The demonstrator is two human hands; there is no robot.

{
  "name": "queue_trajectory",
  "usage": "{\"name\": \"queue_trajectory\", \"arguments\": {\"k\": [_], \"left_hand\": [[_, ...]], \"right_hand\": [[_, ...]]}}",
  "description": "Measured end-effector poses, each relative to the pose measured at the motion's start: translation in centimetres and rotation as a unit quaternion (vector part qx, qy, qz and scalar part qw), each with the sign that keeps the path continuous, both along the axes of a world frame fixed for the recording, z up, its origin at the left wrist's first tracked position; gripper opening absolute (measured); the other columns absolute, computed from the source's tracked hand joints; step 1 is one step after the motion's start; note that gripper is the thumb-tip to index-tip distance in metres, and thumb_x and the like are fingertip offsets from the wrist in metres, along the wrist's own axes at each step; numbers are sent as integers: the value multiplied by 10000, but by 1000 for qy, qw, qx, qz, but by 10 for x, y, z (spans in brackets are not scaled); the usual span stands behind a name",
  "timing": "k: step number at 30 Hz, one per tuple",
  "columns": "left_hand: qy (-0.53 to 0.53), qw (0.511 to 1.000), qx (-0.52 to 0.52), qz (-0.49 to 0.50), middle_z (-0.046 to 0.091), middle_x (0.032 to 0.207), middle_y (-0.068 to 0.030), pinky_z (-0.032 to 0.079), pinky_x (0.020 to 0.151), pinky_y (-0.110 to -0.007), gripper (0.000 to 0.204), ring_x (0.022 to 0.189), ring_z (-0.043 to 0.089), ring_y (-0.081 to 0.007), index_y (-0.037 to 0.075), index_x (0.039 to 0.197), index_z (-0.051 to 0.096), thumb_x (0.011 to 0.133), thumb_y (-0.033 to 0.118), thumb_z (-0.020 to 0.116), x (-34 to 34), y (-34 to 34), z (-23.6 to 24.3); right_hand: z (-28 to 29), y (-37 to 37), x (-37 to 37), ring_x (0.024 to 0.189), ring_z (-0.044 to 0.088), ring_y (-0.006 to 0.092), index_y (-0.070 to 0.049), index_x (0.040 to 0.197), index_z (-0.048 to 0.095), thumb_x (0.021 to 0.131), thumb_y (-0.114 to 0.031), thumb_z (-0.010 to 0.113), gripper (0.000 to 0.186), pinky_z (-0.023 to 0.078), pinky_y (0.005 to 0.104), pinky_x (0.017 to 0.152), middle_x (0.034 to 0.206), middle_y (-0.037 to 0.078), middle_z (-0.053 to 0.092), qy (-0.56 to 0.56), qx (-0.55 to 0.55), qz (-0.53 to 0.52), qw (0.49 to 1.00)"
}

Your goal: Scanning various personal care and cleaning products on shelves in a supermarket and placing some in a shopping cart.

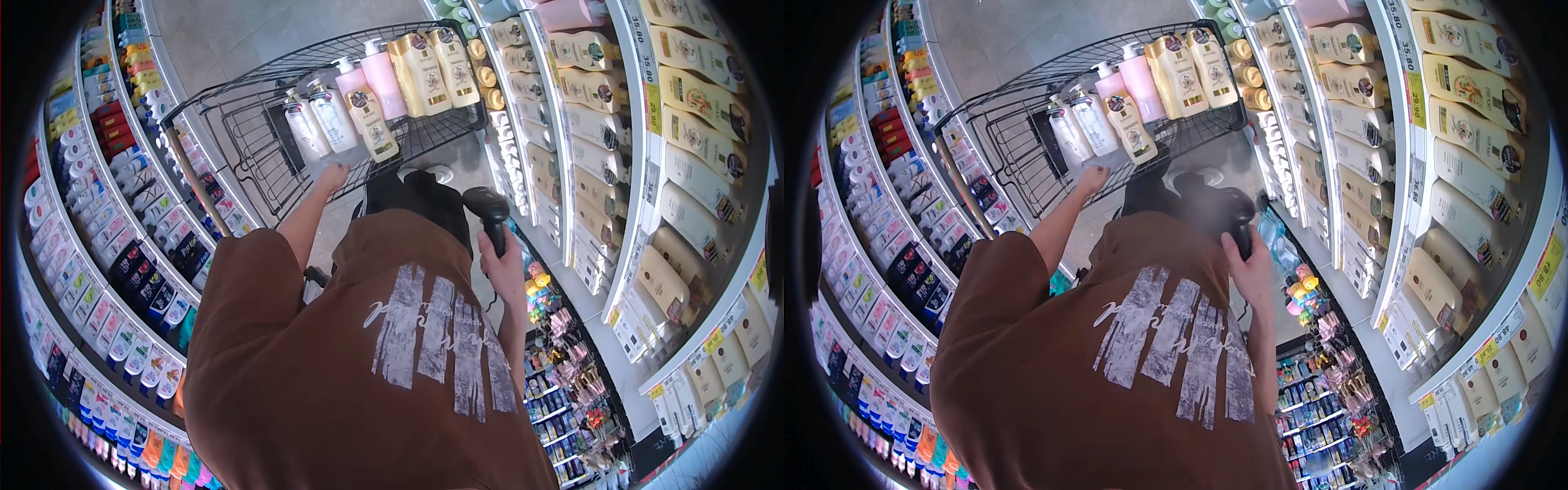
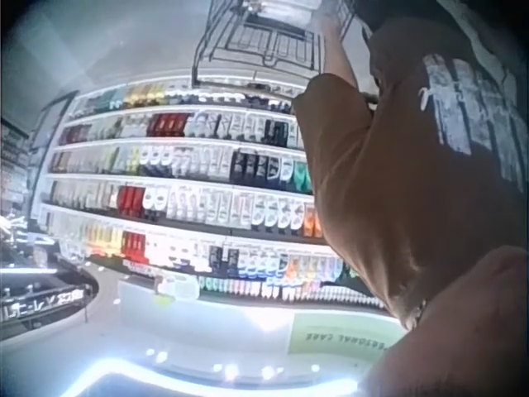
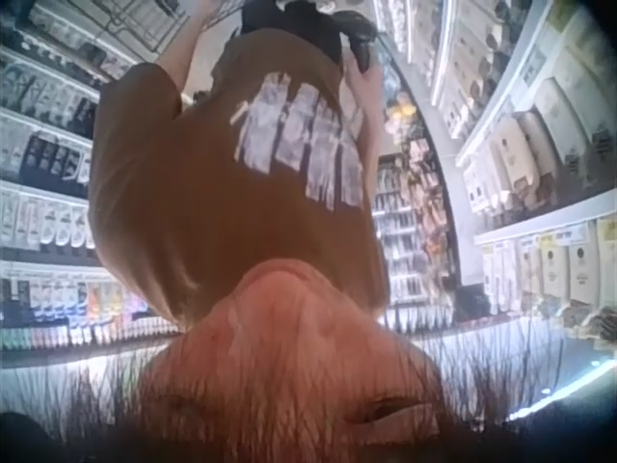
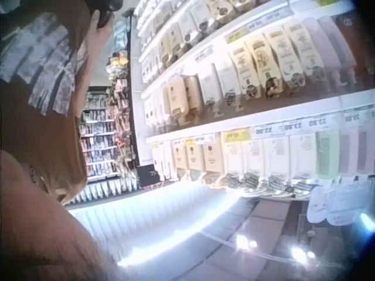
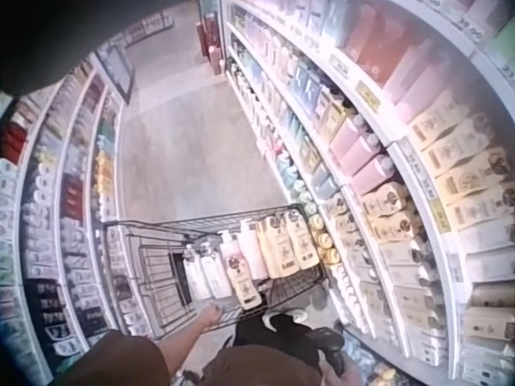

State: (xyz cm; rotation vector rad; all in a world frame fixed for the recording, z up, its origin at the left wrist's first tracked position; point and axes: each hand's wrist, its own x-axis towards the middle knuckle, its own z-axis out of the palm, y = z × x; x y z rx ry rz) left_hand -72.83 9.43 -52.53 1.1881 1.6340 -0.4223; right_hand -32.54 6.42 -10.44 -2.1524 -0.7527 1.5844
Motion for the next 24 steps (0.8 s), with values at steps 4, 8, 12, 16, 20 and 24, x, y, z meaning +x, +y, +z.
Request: {"name": "queue_trajectory", "arguments": {"k": [4,8,12,16,20,24], "left_hand": [[43,992,101,56,696,1200,-229,509,1011,-495,577,1149,652,-410,34,1271,664,931,498,621,24,66,58],[139,954,235,119,624,1270,-222,511,1032,-507,674,1204,610,-405,37,1340,589,841,452,767,14,124,54],[199,956,175,127,442,1479,-282,434,1126,-527,1084,1404,444,-420,23,1502,406,714,648,810,-4,172,31],[256,948,147,123,357,1506,-324,419,1108,-575,1148,1403,408,-463,44,1478,440,636,717,834,17,204,11],[283,958,45,21,430,1552,-298,263,1188,-634,1279,1486,307,-507,-81,1472,477,657,886,665,27,215,-21],[271,953,42,132,192,1583,-384,355,1088,-708,1170,1466,220,-548,166,1563,412,606,649,883,1,212,-48]], "right_hand": [[1,6,6,571,527,76,10,1118,624,991,-295,695,338,413,268,524,670,-20,551,-8,5,-21,1000],[-3,1,10,634,581,113,16,1120,632,987,-320,695,366,469,296,592,720,21,613,-58,-27,19,998],[4,12,-4,789,651,237,34,1145,633,973,-333,698,411,517,389,749,870,174,692,-81,2,60,995],[9,8,-7,845,686,276,32,1164,631,969,-371,692,452,525,404,780,907,226,691,-85,-48,65,993],[5,-4,-13,840,699,320,20,1185,629,968,-405,683,481,524,422,770,888,234,688,-104,-31,25,994],[4,-10,-13,822,676,331,14,1162,631,966,-418,678,477,513,434,764,880,217,684,-100,-29,28,994]]}}
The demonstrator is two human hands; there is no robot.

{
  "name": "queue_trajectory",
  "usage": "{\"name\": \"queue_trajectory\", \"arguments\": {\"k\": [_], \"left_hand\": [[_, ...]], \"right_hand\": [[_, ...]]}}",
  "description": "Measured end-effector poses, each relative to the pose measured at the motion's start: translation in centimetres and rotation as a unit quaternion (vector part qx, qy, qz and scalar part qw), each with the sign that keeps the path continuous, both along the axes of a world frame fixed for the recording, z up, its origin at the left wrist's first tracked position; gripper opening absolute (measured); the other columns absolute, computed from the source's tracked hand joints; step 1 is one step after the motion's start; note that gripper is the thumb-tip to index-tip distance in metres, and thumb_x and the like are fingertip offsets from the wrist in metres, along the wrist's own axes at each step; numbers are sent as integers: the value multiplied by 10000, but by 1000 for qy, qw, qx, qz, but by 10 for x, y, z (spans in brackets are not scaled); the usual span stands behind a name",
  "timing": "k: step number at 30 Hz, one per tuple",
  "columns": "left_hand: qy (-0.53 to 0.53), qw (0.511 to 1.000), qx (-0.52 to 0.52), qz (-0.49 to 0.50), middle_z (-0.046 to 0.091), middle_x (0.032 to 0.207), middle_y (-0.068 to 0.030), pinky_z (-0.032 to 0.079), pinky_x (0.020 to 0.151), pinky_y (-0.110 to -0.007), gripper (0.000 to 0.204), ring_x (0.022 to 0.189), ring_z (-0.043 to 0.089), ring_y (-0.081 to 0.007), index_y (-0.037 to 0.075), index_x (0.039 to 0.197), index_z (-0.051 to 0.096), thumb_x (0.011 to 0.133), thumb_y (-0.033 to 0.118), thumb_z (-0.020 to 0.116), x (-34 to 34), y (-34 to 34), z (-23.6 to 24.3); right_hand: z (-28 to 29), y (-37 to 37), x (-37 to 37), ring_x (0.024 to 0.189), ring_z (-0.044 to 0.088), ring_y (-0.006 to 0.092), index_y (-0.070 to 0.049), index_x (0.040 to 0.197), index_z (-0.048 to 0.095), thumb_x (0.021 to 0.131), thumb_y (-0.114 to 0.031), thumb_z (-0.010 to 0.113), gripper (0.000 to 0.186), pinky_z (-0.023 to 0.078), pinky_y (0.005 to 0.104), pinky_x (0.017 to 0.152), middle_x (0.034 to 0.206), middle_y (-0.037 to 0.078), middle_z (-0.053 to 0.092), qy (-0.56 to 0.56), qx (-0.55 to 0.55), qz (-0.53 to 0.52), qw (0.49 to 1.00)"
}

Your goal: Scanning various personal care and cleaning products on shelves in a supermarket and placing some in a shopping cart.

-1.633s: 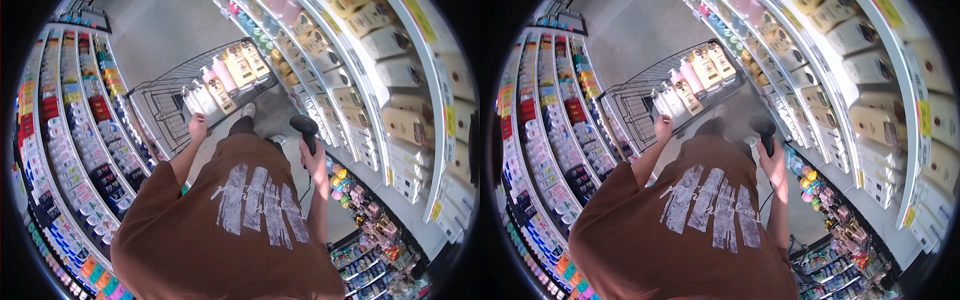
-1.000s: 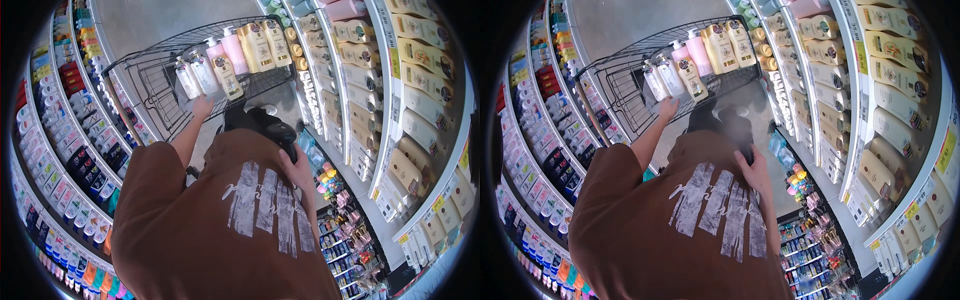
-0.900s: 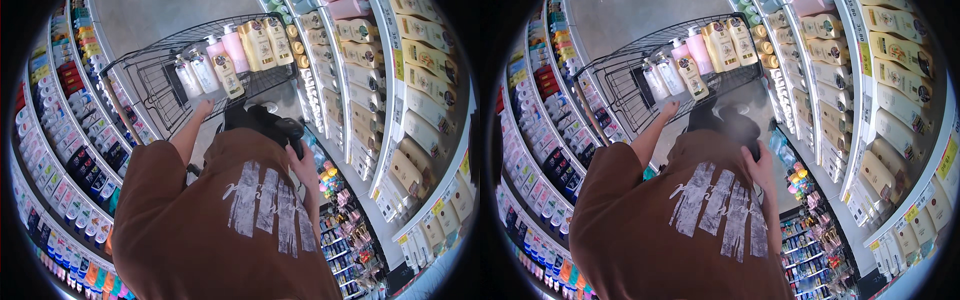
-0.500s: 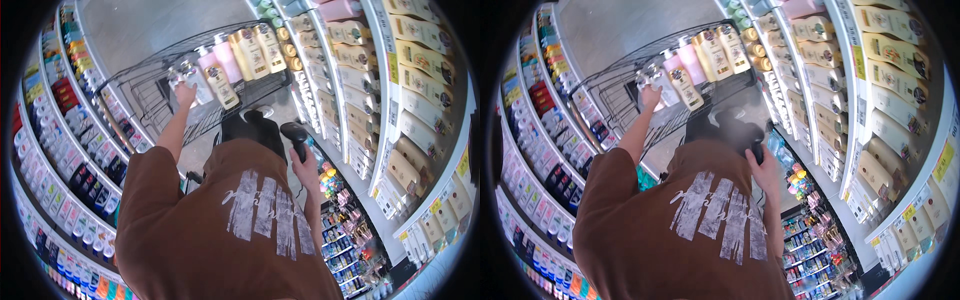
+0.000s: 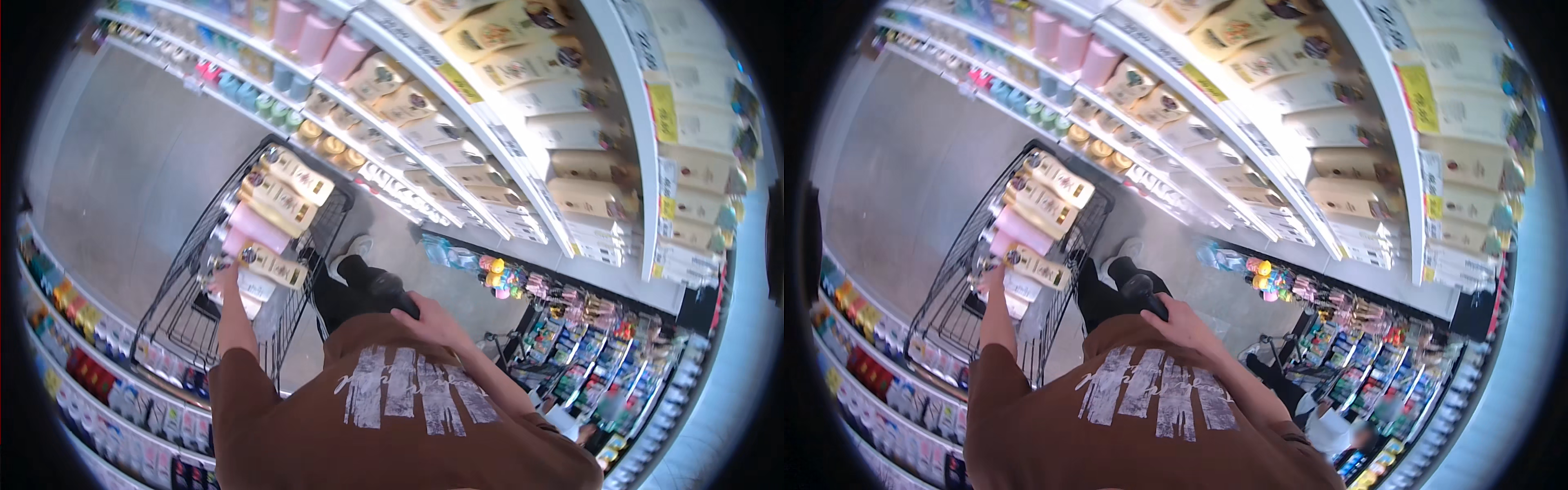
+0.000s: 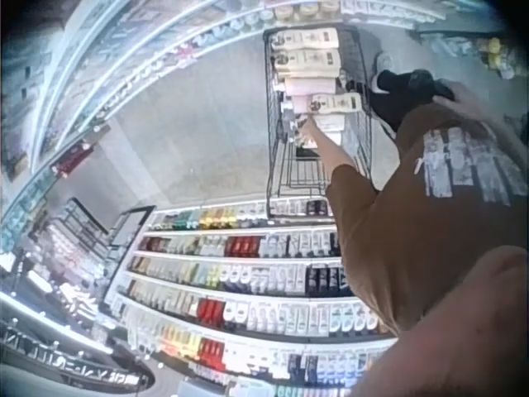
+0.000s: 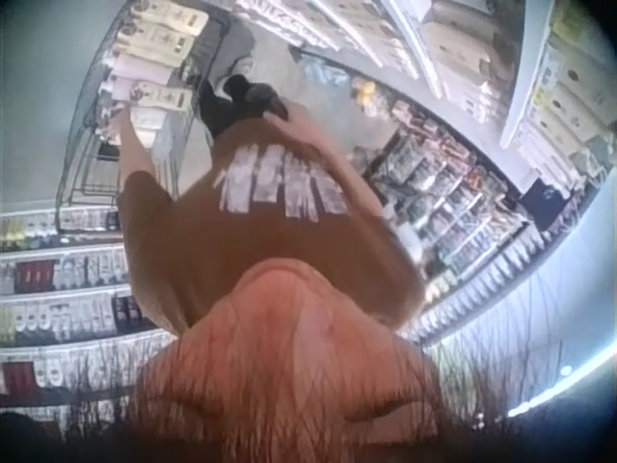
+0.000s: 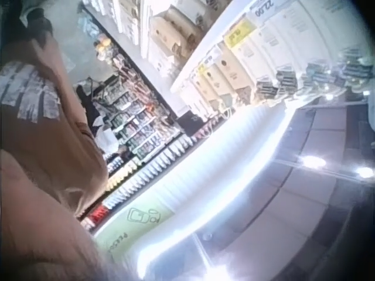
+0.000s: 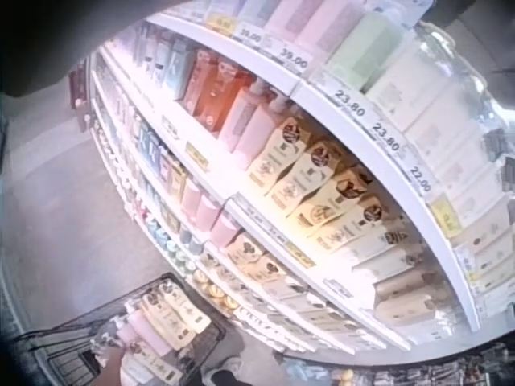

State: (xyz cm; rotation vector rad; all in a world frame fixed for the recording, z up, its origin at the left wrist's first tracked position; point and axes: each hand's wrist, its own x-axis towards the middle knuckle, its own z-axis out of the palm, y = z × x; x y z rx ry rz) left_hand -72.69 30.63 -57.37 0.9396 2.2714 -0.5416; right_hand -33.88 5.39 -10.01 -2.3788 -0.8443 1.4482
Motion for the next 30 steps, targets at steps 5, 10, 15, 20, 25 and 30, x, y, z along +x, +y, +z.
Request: {"name": "queue_trajectory", "arguments": {"k": [5,10,15,20,25,30], "left_hand": [[-11,999,44,-15,159,1569,-404,383,1072,-677,1171,1442,267,-528,231,1588,380,607,598,903,1,-7,7],[-116,973,197,-13,438,1432,-367,493,997,-579,1112,1295,500,-511,100,1543,379,688,613,873,25,-47,39],[-244,905,348,8,677,1204,-261,558,899,-480,1097,1029,701,-421,-15,1522,376,720,523,896,41,-90,90],[-334,851,404,37,614,1329,-215,496,1032,-415,938,1199,627,-288,-34,1498,401,779,273,919,21,-102,174],[-497,774,379,105,567,1388,-138,445,1089,-368,848,1248,566,-238,9,1537,364,850,119,850,-18,-81,326],[-755,525,334,207,522,1470,-136,437,1134,-536,854,1275,561,-330,133,1542,411,868,545,736,29,-86,440]], "right_hand": [[-3,-11,-2,867,689,408,14,1200,620,961,-438,669,514,525,454,789,899,248,691,26,6,-21,999],[-12,-20,-1,925,703,427,33,1235,608,957,-449,669,560,538,469,834,930,267,707,-1,45,-19,999],[-16,-20,2,987,689,454,42,1260,598,956,-465,663,594,535,487,874,998,296,702,39,35,9,999],[-39,-31,4,1028,677,478,57,1278,586,957,-473,663,625,527,511,925,1047,320,697,24,115,45,992],[-27,-23,24,1064,681,451,39,1290,606,959,-442,674,588,530,473,950,1103,297,703,59,111,78,989],[-7,-20,51,890,672,327,34,1152,637,957,-364,699,448,522,415,832,959,219,699,86,195,57,975]]}}
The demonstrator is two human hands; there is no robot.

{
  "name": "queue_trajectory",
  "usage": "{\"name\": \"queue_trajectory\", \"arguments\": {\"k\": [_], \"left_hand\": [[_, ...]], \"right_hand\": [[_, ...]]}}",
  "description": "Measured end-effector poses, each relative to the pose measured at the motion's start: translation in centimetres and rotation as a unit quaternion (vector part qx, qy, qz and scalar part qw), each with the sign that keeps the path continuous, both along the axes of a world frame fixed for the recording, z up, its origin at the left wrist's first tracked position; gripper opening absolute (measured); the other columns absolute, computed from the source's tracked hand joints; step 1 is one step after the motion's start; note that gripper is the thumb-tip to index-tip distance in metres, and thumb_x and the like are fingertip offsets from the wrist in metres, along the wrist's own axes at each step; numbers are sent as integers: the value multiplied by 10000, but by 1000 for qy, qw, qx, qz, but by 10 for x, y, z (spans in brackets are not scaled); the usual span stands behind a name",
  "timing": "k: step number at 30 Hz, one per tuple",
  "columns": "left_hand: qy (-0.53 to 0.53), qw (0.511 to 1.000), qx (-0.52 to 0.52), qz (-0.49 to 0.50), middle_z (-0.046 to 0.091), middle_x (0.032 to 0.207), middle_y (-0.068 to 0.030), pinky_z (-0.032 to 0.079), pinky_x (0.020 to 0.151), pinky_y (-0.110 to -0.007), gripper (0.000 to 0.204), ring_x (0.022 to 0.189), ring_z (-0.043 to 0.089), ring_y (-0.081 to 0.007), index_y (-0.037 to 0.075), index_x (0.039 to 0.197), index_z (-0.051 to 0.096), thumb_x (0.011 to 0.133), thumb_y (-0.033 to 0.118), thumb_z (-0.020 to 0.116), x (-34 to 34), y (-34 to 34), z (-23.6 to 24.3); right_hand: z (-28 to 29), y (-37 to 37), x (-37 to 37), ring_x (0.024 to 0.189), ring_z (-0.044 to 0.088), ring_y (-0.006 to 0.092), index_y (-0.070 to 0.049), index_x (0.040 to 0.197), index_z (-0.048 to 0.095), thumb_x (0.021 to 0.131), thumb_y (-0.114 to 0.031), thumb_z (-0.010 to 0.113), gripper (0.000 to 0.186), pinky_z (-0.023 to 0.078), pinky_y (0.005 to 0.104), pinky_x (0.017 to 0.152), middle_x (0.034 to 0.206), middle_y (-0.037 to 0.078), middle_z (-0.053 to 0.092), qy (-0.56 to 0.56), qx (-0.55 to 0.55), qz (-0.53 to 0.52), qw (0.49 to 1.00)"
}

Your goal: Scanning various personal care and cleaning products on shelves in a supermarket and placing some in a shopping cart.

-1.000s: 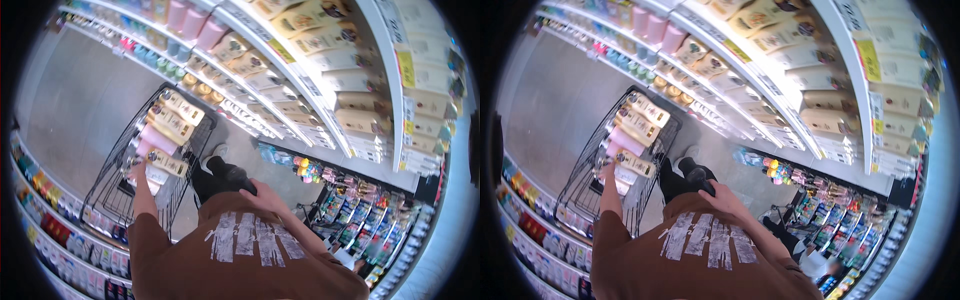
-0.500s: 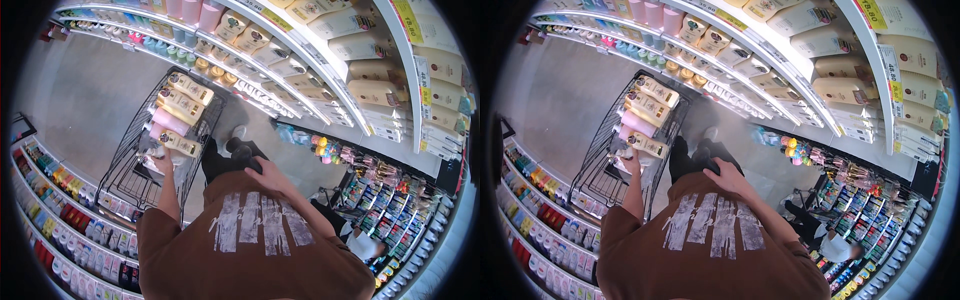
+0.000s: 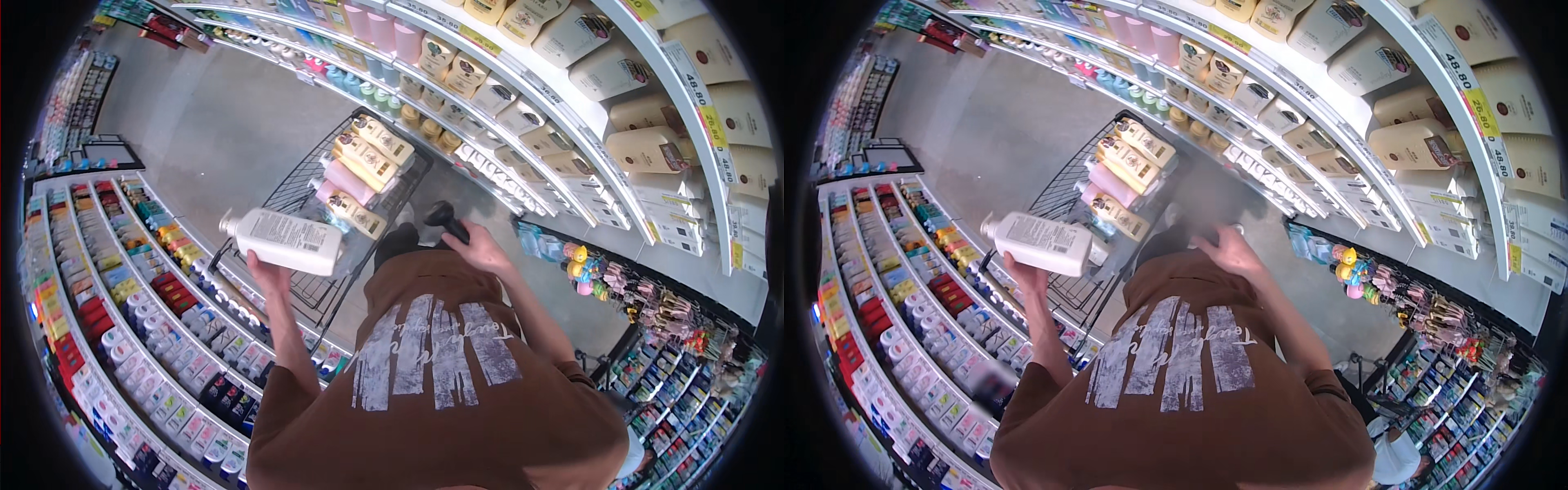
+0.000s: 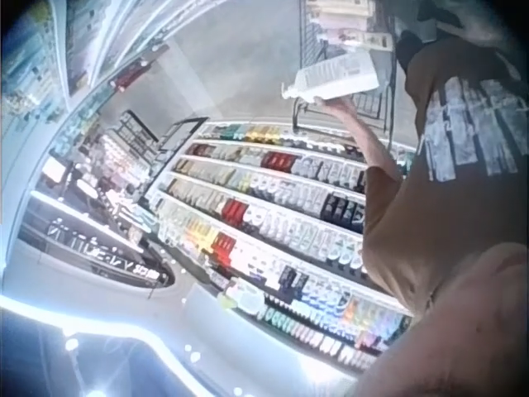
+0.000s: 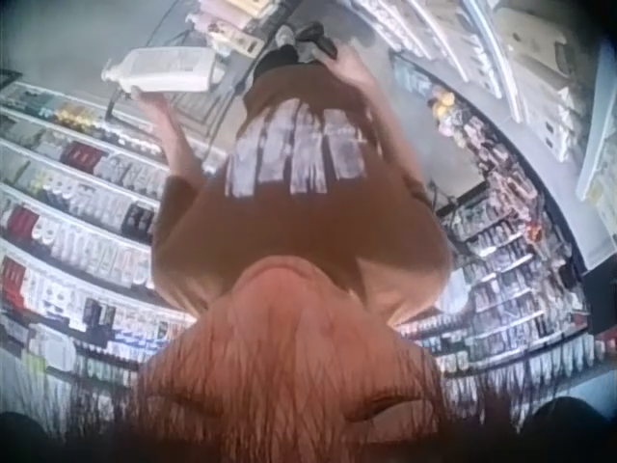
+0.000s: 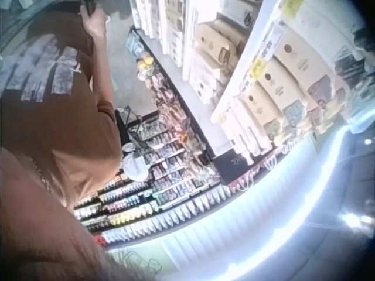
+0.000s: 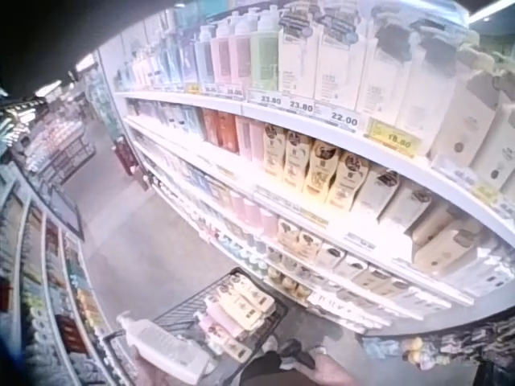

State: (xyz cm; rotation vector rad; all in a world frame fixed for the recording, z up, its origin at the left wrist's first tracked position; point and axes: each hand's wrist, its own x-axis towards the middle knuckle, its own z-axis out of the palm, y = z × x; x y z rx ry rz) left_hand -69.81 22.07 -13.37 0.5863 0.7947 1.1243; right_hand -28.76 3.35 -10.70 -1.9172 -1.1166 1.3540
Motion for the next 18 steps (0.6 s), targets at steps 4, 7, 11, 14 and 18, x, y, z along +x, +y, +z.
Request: {"name": "queue_trajectory", "arguments": {"k": [4,7,11,14,18], "left_hand": [[-271,955,-79,-88,557,1323,-189,563,916,-578,896,1089,641,-321,59,1455,447,899,759,505,135,-16,55],[-320,927,-140,-135,576,1268,-167,544,895,-526,896,1046,629,-319,54,1459,452,913,761,514,190,-25,56],[-263,936,-88,-218,594,1297,-167,550,901,-531,927,1105,634,-323,67,1518,423,931,785,449,240,-25,71],[-178,942,-35,-283,613,1290,-185,573,944,-521,899,1170,633,-341,67,1536,404,959,757,424,267,-21,80],[-65,955,-23,-289,588,1382,-205,575,944,-461,839,1187,644,-335,55,1556,377,1012,693,368,306,-30,92]], "right_hand": [[-10,-22,18,784,602,250,53,1073,633,948,-372,716,451,487,403,750,836,185,646,-9,55,-51,997],[-12,-46,30,739,583,206,45,1114,640,951,-331,727,418,475,383,691,802,119,628,-9,116,-108,987],[46,-71,41,929,696,238,54,1242,643,966,-274,721,436,541,376,875,1052,200,745,110,90,-178,974],[101,-89,55,958,659,161,43,1227,665,978,-256,721,393,528,338,894,1087,143,743,237,-44,-188,952],[130,-106,57,947,655,136,37,1188,686,984,-262,717,364,524,329,861,1036,114,751,204,122,-203,950]]}}
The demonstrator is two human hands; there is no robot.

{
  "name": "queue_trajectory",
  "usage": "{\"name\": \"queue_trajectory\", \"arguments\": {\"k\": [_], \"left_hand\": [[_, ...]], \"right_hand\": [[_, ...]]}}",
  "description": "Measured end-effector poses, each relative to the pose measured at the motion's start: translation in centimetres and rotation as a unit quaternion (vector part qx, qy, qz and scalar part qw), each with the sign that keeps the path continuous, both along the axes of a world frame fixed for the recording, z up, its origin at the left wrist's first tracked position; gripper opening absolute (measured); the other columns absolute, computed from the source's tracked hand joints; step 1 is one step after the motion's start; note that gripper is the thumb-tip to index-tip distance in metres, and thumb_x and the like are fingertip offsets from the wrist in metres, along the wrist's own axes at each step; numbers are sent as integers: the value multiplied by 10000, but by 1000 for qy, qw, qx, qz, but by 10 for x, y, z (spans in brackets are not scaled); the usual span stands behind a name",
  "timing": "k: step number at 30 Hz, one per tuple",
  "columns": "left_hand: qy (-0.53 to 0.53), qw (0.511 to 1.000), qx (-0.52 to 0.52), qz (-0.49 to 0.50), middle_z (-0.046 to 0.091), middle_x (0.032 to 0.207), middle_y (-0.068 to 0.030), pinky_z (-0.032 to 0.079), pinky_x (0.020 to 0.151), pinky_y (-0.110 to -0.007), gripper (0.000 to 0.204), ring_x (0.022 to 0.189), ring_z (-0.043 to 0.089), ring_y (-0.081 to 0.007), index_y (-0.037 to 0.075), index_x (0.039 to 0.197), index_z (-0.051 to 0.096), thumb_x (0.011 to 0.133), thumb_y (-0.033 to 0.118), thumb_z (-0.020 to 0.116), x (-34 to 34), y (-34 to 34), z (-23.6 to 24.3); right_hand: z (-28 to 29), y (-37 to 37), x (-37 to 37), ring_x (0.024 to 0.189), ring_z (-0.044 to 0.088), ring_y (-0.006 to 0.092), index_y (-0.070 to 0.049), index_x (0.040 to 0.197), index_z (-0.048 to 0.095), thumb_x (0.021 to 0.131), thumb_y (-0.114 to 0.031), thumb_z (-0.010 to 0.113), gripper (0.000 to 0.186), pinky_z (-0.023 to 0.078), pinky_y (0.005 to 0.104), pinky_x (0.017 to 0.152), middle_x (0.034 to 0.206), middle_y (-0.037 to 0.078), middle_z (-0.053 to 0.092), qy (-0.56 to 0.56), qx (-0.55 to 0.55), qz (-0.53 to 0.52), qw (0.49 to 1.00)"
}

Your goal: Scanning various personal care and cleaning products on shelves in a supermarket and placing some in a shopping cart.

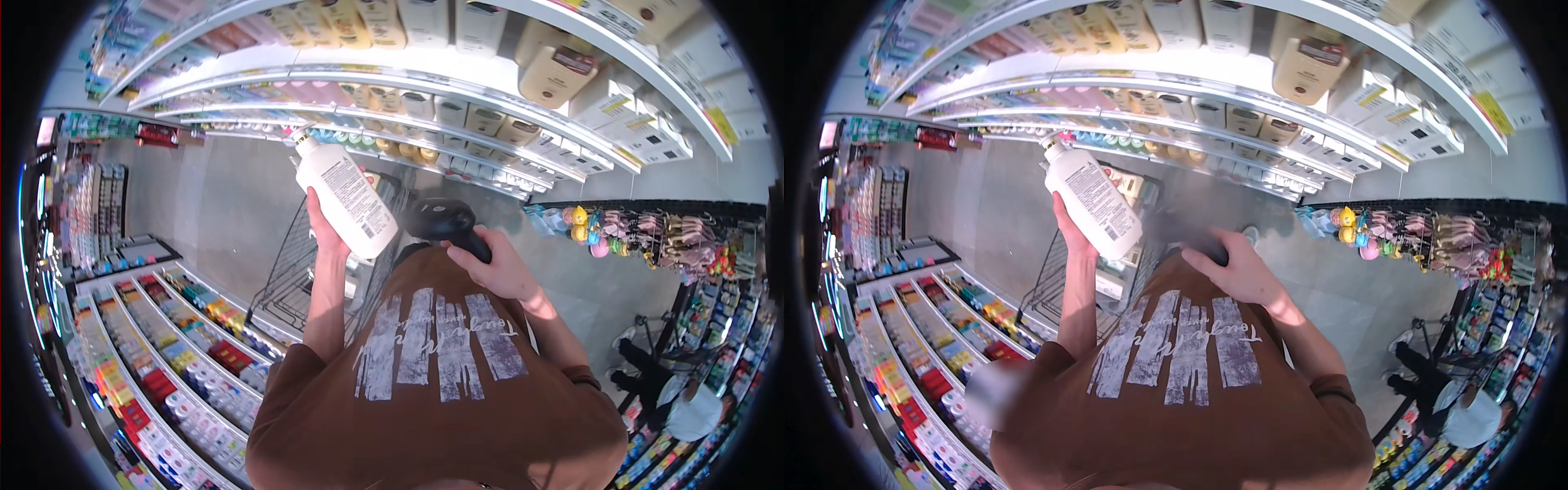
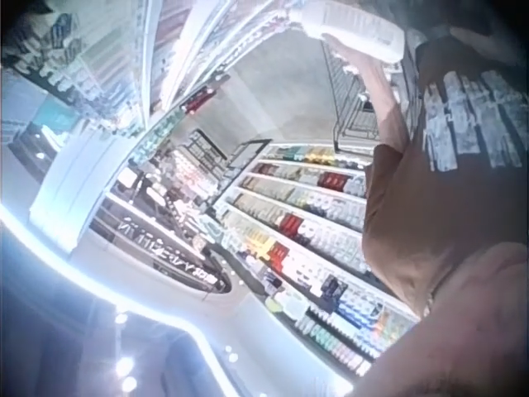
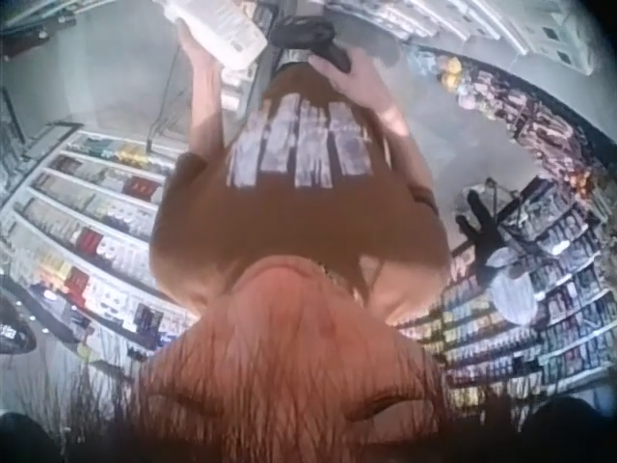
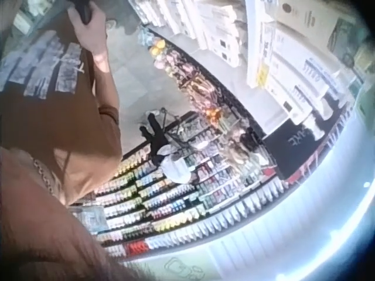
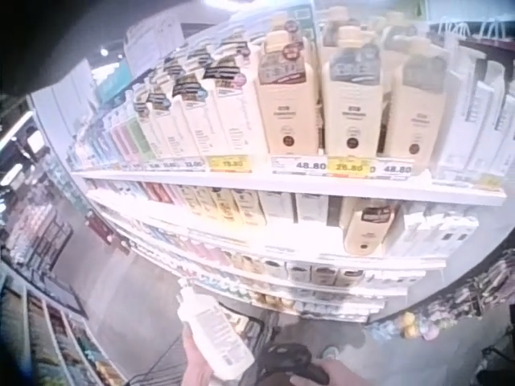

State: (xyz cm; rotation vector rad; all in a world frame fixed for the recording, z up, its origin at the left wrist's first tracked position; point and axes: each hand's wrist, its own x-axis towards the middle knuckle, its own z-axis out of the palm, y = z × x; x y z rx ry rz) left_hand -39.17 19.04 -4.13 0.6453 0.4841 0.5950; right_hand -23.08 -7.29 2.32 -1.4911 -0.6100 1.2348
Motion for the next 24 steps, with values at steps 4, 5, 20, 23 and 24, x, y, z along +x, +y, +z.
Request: {"name": "queue_trajectory", "arguments": {"k": [4,5,20,23,24], "left_hand": [[5,998,-26,-57,608,1343,-211,594,907,-466,805,1154,661,-350,44,1522,422,1016,668,375,27,-3,6],[7,998,-23,-64,608,1343,-211,594,907,-466,805,1154,661,-350,44,1522,422,1016,668,375,32,-2,9],[125,944,-155,-261,687,1178,-286,619,785,-460,717,959,724,-376,26,1422,549,1023,617,469,62,-20,2],[133,945,-159,-253,688,1184,-286,622,784,-461,713,953,725,-370,26,1424,549,1027,612,467,60,-22,2],[140,945,-161,-247,688,1188,-285,624,782,-462,712,948,727,-369,24,1423,549,1028,610,464,60,-22,3]], "right_hand": [[8,-9,7,912,681,176,39,1195,672,965,-277,732,395,523,333,842,1007,174,742,-75,71,-10,995],[13,-11,10,865,685,229,33,1174,671,954,-282,735,390,523,345,811,974,200,728,-114,70,11,991],[26,-12,42,719,645,416,-9,1072,662,938,-335,721,357,495,447,663,778,212,657,-254,110,170,946],[28,-10,43,797,653,441,-9,1113,662,964,-370,691,391,506,474,725,849,231,674,-232,80,201,948],[27,-10,43,801,653,442,-8,1113,660,964,-369,691,391,507,474,728,848,231,673,-233,76,206,947]]}}
